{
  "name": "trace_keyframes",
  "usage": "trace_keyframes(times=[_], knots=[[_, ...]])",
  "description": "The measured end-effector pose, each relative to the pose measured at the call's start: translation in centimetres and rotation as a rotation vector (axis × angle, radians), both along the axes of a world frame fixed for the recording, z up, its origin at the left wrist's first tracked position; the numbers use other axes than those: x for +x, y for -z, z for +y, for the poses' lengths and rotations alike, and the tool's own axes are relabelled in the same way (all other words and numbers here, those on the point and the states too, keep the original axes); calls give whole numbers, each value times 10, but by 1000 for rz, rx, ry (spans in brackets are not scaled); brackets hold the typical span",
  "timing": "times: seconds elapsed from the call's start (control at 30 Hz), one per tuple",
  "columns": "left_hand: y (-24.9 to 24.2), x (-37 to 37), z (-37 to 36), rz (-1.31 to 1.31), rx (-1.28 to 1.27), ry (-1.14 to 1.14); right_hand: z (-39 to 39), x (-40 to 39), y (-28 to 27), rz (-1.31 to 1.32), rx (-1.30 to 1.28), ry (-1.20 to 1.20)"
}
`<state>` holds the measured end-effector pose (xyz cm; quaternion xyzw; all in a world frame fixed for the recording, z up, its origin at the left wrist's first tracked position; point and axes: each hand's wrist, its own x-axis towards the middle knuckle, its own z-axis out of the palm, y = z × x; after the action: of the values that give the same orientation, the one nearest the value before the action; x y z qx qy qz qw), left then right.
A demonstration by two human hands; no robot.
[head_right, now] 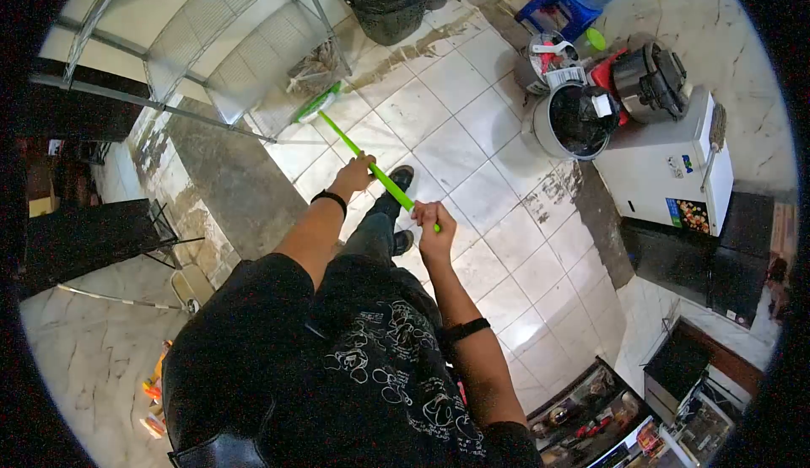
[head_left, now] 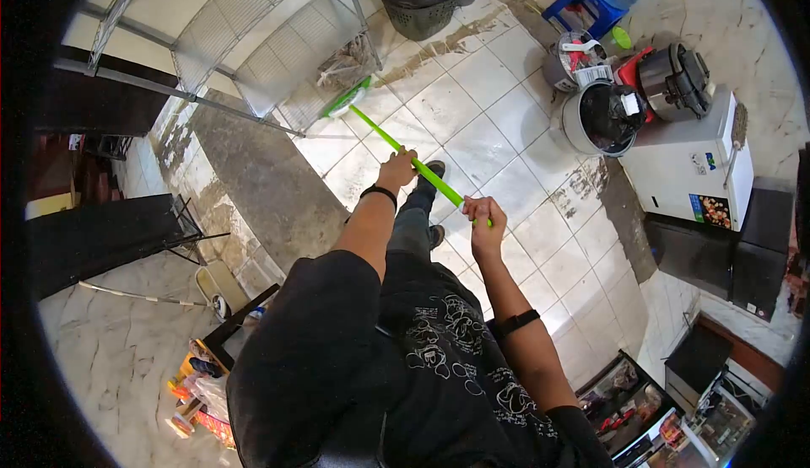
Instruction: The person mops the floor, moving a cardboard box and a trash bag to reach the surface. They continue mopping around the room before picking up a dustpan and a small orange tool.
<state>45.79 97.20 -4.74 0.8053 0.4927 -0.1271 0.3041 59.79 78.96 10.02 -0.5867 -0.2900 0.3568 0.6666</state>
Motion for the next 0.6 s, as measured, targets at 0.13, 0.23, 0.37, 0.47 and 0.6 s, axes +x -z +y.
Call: trace_keyframes(times=[0.13,0.23,0.37,0.47,0.6], knots=[[13,-25,-4,-10,-14,-104,10,-19,-10,15,17,-104],[-3,-36,-16,-56,-15,-92,16,-7,-24,78,6,-120],[9,-48,-39,-150,14,-50,24,25,-37,189,4,-186],[-13,-40,-56,-260,-122,-14,29,51,-75,226,14,-209],[-93,13,-68,-491,-75,199,27,86,-155,287,129,-98]])
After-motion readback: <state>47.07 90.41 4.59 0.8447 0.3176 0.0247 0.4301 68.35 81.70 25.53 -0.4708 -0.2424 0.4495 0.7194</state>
